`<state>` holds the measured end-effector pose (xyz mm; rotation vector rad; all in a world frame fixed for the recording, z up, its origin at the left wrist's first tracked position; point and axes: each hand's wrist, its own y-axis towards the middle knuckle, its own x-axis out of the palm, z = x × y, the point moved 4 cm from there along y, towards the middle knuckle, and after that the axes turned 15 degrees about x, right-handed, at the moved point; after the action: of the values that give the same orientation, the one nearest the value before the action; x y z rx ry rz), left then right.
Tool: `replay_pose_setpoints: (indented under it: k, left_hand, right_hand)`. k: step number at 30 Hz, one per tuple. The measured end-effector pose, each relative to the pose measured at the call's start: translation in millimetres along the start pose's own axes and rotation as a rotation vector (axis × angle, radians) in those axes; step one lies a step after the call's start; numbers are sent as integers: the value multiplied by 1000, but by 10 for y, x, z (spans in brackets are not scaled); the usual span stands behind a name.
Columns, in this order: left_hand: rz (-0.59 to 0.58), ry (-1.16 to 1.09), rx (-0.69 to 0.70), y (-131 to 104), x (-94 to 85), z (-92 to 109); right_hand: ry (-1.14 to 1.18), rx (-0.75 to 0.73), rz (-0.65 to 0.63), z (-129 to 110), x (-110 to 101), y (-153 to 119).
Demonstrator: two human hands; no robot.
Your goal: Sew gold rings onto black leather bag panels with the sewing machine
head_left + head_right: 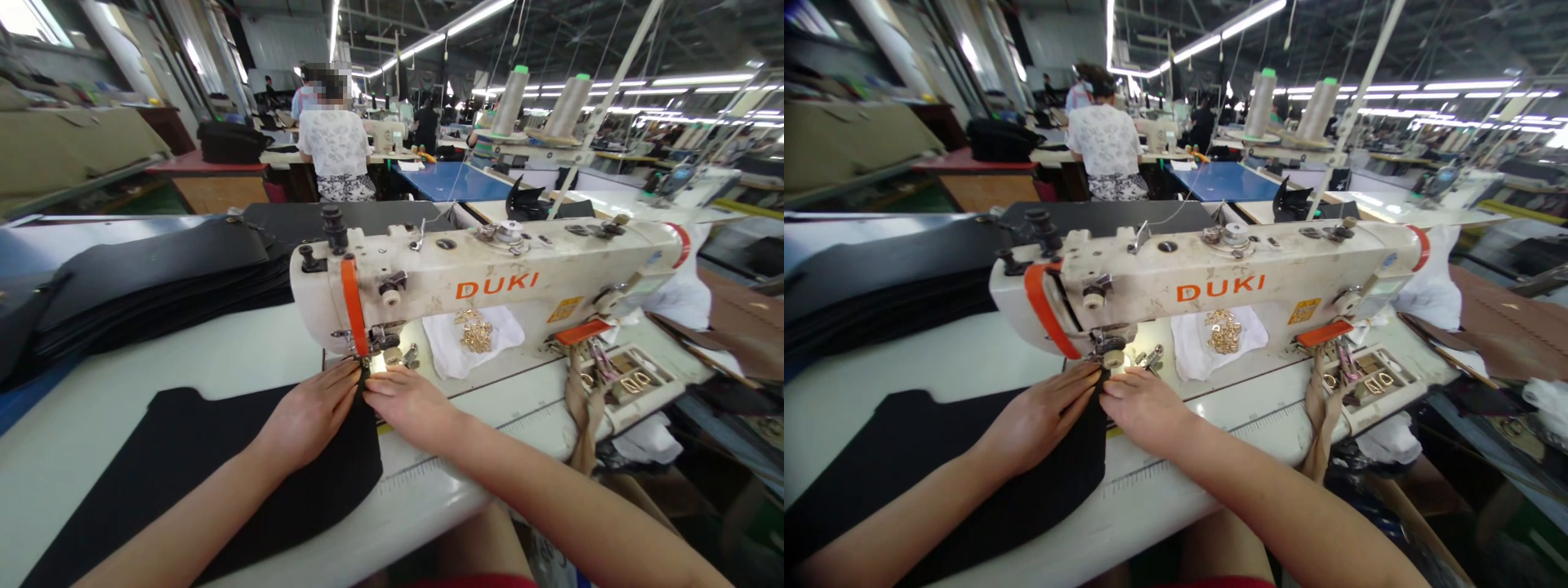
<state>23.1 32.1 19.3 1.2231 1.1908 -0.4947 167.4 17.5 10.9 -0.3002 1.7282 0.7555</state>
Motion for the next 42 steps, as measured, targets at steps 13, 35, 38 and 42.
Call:
replay_pose_setpoints:
  k: [13, 35, 38, 42]
  left_hand:
    - [45, 31, 8, 19, 26, -76]
    - [12, 21, -30, 40, 55, -91]
    - [11, 31, -43, 69, 57, -100]
    - [2, 4, -72, -15, -25, 34]
  right_hand:
    - [-30, 1, 30, 13, -36, 46]
    - [7, 15, -2, 29, -4, 51]
    - [18, 27, -6, 47, -10, 64]
    - [5, 4, -43, -77, -65, -18]
